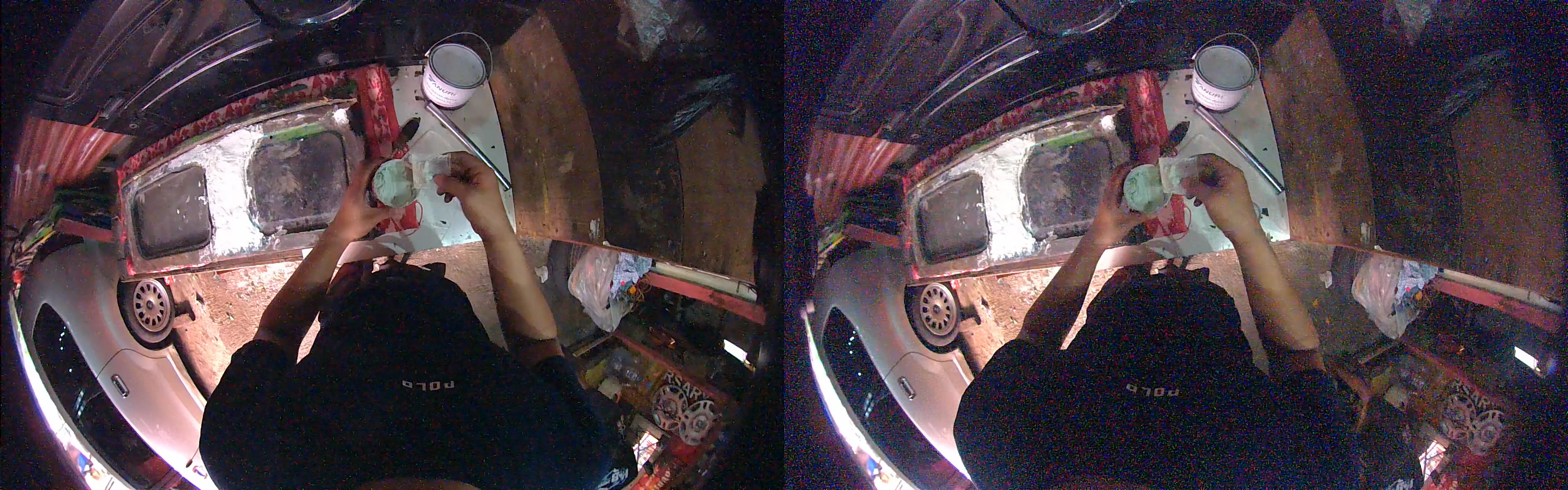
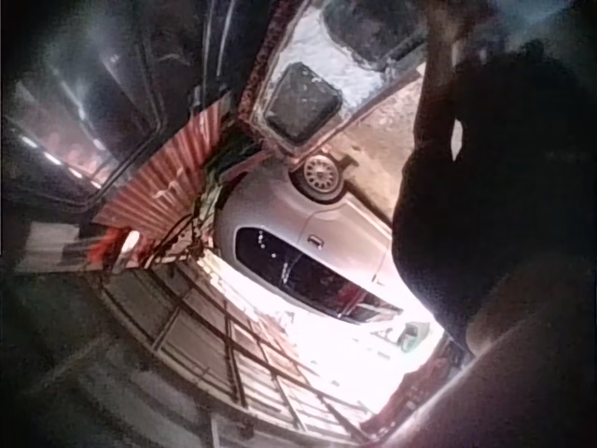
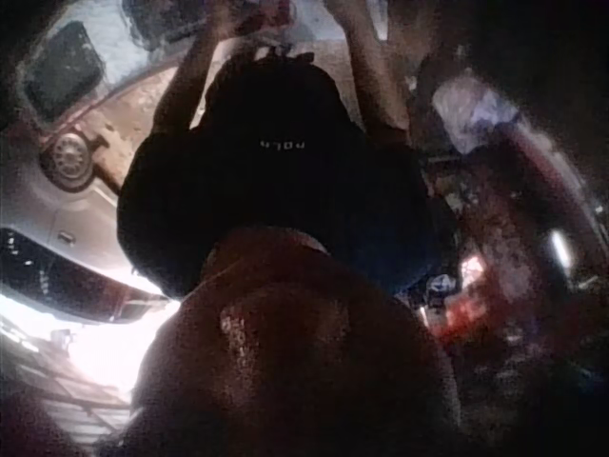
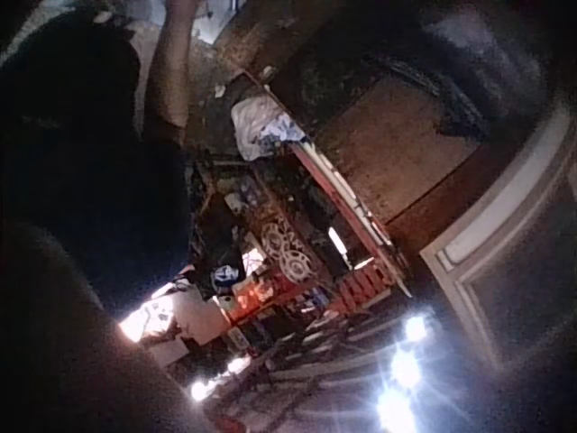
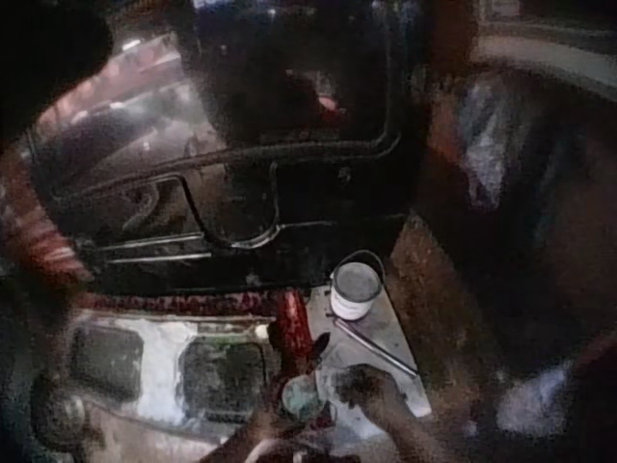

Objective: The person scoops body filler from a container and spreads it onto a car door panel using a putty knife. They repeatedly apply and smooth the filler across the surface of the door.

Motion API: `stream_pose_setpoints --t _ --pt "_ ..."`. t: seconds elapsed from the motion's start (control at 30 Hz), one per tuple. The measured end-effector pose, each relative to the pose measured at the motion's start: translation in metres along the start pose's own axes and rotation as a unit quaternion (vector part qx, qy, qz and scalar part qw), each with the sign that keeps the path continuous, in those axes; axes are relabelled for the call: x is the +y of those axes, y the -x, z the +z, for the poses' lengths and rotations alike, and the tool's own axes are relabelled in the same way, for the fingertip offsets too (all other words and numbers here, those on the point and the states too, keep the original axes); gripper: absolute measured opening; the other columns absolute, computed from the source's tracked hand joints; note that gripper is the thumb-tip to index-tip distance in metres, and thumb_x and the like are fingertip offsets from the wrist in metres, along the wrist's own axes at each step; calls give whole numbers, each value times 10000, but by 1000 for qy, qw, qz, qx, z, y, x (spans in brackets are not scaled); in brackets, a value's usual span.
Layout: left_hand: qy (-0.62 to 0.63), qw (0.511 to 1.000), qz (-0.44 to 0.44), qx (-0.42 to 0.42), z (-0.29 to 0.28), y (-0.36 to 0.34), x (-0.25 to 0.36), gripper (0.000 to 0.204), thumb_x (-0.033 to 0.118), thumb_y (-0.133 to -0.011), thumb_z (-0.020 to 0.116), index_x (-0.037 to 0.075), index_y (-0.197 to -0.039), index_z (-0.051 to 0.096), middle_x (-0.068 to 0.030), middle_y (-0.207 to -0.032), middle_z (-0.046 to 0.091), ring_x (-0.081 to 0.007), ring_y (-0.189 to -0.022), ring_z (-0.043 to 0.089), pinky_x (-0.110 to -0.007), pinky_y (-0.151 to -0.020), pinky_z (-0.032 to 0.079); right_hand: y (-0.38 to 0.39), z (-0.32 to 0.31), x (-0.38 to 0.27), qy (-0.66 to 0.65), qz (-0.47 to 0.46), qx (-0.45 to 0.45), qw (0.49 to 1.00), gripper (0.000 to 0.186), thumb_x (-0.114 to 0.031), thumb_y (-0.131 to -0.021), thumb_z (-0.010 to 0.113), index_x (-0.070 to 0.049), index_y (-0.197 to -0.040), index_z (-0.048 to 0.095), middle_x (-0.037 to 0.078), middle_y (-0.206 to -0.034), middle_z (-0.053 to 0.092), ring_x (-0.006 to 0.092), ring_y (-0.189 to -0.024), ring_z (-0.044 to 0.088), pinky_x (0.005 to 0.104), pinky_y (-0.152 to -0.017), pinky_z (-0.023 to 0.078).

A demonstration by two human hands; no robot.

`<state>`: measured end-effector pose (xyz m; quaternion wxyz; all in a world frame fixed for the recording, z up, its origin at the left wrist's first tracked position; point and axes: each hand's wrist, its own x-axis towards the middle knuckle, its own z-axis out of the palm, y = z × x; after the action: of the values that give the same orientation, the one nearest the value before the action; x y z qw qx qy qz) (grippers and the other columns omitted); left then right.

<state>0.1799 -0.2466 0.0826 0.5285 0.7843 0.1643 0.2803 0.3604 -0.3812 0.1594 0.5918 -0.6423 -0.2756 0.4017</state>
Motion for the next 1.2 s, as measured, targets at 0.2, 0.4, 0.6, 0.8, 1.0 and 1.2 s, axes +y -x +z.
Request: stream_pose_setpoints --t 0.2,0.4,0.6,0.8,1.0,1.2 --pt "-65 998 5 18 1 -13 17 873 218 -589 872 37 -1318 428 -168 -1313 472 -311 -1214 483 -386 -1024 388 4 24 -12 211 -108 46 970 330 -36 -779 675 29 -1091 590 121 -855 686 145 -733 642 276 -621 502" --pt "-136 990 -32 29 6 -19 28 873 205 -593 864 49 -1327 418 -186 -1289 496 -363 -1192 498 -399 -994 426 4 44 -17 369 -132 79 917 392 -82 -756 647 0 -1136 599 239 -868 653 390 -802 651 433 -688 522" --pt "-147 987 -49 32 8 -22 29 876 170 -583 857 56 -1331 416 -185 -1283 506 -374 -1179 498 -410 -984 433 -3 46 -2 416 -152 85 892 473 -138 -741 664 -3 -1186 576 245 -787 628 386 -730 636 476 -665 512" --pt "-182 982 -13 37 10 -19 21 876 164 -586 846 65 -1343 416 -179 -1304 498 -376 -1198 474 -432 -1008 406 -12 46 10 391 -140 80 906 430 -135 -739 658 -13 -1147 603 244 -796 643 385 -747 646 477 -678 514" --pt "-207 977 -31 50 13 -14 26 873 166 -591 835 55 -1346 413 -185 -1305 496 -385 -1208 455 -441 -1023 383 -12 49 12 363 -102 79 923 386 -121 -736 639 -14 -1107 631 228 -831 659 380 -764 652 460 -692 513" --pt "-219 972 -1 79 16 -9 21 865 124 -586 825 45 -1343 414 -192 -1306 493 -387 -1205 459 -443 -1019 386 -14 58 8 372 -84 82 921 299 -83 -749 598 -40 -1035 674 217 -851 660 384 -790 647 435 -708 507"
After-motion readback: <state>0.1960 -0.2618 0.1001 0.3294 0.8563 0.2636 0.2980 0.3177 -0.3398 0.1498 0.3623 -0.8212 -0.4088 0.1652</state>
